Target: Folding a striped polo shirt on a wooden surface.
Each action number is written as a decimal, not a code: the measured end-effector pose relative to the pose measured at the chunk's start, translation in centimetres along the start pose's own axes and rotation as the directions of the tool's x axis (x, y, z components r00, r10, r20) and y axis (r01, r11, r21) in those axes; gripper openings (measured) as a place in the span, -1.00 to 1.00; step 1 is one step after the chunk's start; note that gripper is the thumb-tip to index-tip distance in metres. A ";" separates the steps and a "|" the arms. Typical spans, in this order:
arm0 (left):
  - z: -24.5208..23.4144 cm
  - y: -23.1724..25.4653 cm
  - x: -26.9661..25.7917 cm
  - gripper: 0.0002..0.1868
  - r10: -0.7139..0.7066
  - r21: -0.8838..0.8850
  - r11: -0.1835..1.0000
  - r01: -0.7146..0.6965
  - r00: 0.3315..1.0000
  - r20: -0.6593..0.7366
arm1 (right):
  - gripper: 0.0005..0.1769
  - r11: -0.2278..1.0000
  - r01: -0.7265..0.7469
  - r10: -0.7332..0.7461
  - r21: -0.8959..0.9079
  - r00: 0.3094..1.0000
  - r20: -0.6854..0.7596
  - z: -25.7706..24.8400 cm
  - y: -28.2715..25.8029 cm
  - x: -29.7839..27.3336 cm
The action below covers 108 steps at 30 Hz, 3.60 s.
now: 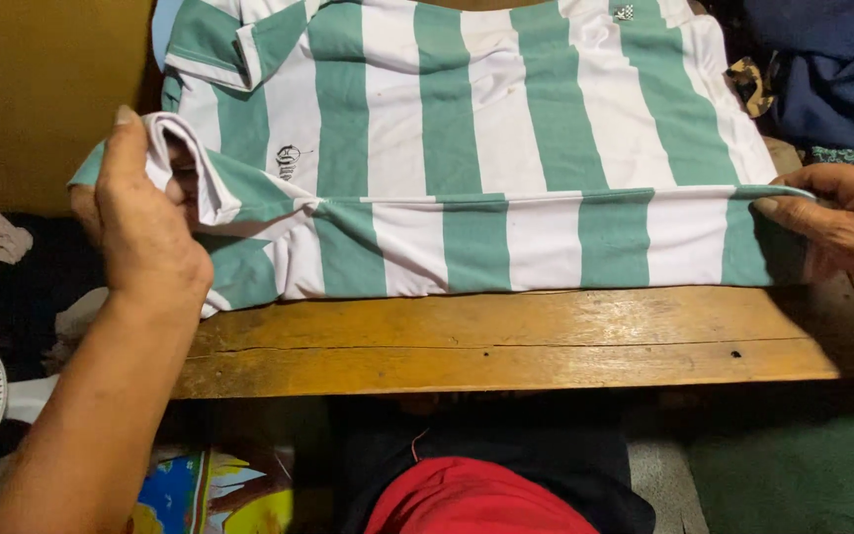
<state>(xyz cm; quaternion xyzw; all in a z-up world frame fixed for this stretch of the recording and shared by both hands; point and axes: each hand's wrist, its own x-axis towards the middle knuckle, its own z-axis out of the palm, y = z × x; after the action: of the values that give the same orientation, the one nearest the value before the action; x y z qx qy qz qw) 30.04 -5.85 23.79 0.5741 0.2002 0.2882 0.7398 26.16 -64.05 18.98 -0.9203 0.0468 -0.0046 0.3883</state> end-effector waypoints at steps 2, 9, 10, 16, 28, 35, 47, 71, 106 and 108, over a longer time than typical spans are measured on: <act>0.7 -0.3 0.2 -0.39 -0.004 0.036 0.999 0.004 1.000 0.013 | -0.76 0.999 -0.035 0.035 -0.011 0.999 -0.001 -0.1 -0.8 0.5; 2.5 -3.4 2.0 -0.60 0.028 0.183 0.982 -0.034 0.999 0.034 | -0.73 0.984 -0.020 0.009 -0.176 0.998 -0.063 -0.4 -0.9 2.2; 2.7 -3.7 2.1 -0.56 0.060 0.269 0.961 -0.064 0.998 0.023 | -0.74 0.980 -0.059 0.048 -0.192 0.997 -0.060 -0.3 -1.6 2.2; 2.3 -6.1 2.7 -0.53 0.021 0.324 0.945 -0.036 0.999 0.049 | -0.68 0.965 -0.083 0.061 -0.250 0.994 -0.095 0.4 -2.6 2.7; 2.7 -7.0 3.9 -0.20 -0.175 0.439 0.882 0.173 0.984 -0.036 | -0.79 0.998 0.049 -0.056 -0.039 0.974 -0.218 2.0 0.2 3.0; 1.4 -7.6 5.1 0.24 -0.316 0.269 0.933 0.238 0.899 0.302 | -0.76 0.961 0.154 -0.103 0.231 0.970 -0.220 3.4 6.7 5.5; 0.6 -9.2 2.4 -0.47 -0.028 0.362 0.889 -0.280 0.756 0.653 | -0.71 0.739 0.260 -0.481 -0.621 0.850 -0.216 4.5 -0.5 4.3; -0.4 -11.7 6.5 -0.27 -0.141 0.335 0.942 -0.033 0.865 0.481 | -0.57 0.177 0.860 -0.845 -0.479 0.382 0.373 32.4 -28.6 11.4; -14.5 -6.8 -2.9 -0.83 0.296 0.868 0.298 -0.396 0.903 0.311 | -0.22 0.522 0.779 -0.657 -0.347 0.626 0.420 20.2 -19.4 0.6; -15.2 -7.6 -1.9 -0.84 0.285 0.875 0.294 -0.386 0.909 0.305 | -0.24 0.514 0.783 -0.664 -0.351 0.622 0.415 20.2 -19.3 0.5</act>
<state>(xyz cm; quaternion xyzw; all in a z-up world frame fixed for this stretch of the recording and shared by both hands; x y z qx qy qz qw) 20.59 2.70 12.48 0.9274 0.1677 0.2484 0.2237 29.19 -36.30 18.62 -0.9146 -0.3888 -0.0490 0.1000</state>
